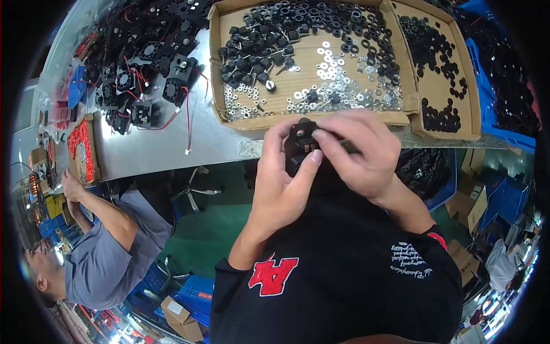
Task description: Assembling small electronic or mechanical components at a factory workstation.
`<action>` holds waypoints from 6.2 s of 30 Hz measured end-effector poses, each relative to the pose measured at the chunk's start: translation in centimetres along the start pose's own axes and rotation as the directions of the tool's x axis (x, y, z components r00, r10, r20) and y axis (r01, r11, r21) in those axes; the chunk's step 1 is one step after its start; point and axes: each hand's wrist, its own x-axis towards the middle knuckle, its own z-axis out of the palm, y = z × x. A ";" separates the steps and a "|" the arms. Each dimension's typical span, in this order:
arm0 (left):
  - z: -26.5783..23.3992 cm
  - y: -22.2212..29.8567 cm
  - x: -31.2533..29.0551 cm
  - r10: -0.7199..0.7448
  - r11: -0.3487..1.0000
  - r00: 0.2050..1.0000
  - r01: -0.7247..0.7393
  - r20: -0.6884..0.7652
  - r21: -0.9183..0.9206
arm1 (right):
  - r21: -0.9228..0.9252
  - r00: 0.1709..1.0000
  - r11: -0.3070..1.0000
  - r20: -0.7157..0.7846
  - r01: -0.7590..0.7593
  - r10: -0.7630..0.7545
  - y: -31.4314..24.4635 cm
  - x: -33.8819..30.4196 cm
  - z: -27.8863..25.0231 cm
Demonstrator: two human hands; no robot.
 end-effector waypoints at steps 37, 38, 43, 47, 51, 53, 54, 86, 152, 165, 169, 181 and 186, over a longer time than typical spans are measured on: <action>-5.2 -2.1 -2.8 -0.331 0.561 0.908 0.409 0.257 -0.720 | -0.577 0.711 0.814 0.541 -0.074 0.448 6.4 10.4 -1.7; -5.4 -2.4 -2.8 -0.331 0.504 0.892 0.442 0.307 -0.742 | -0.601 0.651 0.789 0.551 -0.125 0.522 6.1 10.7 -1.5; -4.8 -2.3 -3.2 -0.378 0.471 0.885 0.437 0.272 -0.766 | -0.558 0.760 0.829 0.523 -0.038 0.386 6.4 9.5 -2.6; -3.9 -2.0 -3.2 -0.420 0.619 0.881 0.453 0.217 -0.642 | 0.007 0.856 0.912 0.347 -0.411 0.383 3.7 7.2 -2.5; -2.9 -2.2 -2.5 -0.445 0.599 0.848 0.521 0.287 -0.609 | 0.208 0.747 0.748 0.422 -0.631 0.513 -0.6 4.2 -2.5; -2.4 -2.2 -2.6 -0.458 0.592 0.838 0.536 0.296 -0.602 | 0.293 0.673 0.627 0.507 -0.722 0.539 -1.4 2.5 -2.1; -1.8 -2.0 -2.7 -0.430 0.674 0.872 0.483 0.235 -0.559 | 0.368 0.659 0.563 0.566 -0.740 0.496 -1.2 1.7 -2.1; -0.2 0.4 -2.3 -0.394 0.808 0.907 0.418 0.147 -0.415 | 0.154 0.806 0.851 0.438 -0.503 0.397 -0.5 1.3 -4.7; -0.5 -0.3 -2.4 -0.358 0.818 0.915 0.403 0.186 -0.409 | 0.279 0.917 0.924 0.371 -0.262 0.148 0.4 -0.9 -1.5; 0.4 -1.1 -2.6 -0.342 0.857 0.931 0.365 0.127 -0.364 | 0.120 0.664 0.748 0.566 -0.653 0.489 -0.8 -0.2 -3.4; 0.6 -1.1 -2.5 -0.344 0.866 0.929 0.371 0.139 -0.334 | 0.156 0.548 0.612 0.649 -0.775 0.528 -0.3 0.2 -3.8; 0.4 -0.9 -2.4 -0.374 0.837 0.920 0.388 0.115 -0.386 | 0.236 0.802 0.860 0.529 -0.452 0.276 0.7 -1.1 -3.4; 0.4 -1.6 -2.6 -0.340 0.859 0.934 0.354 0.105 -0.370 | 0.180 0.828 0.870 0.442 -0.459 0.346 -0.1 -1.3 -2.7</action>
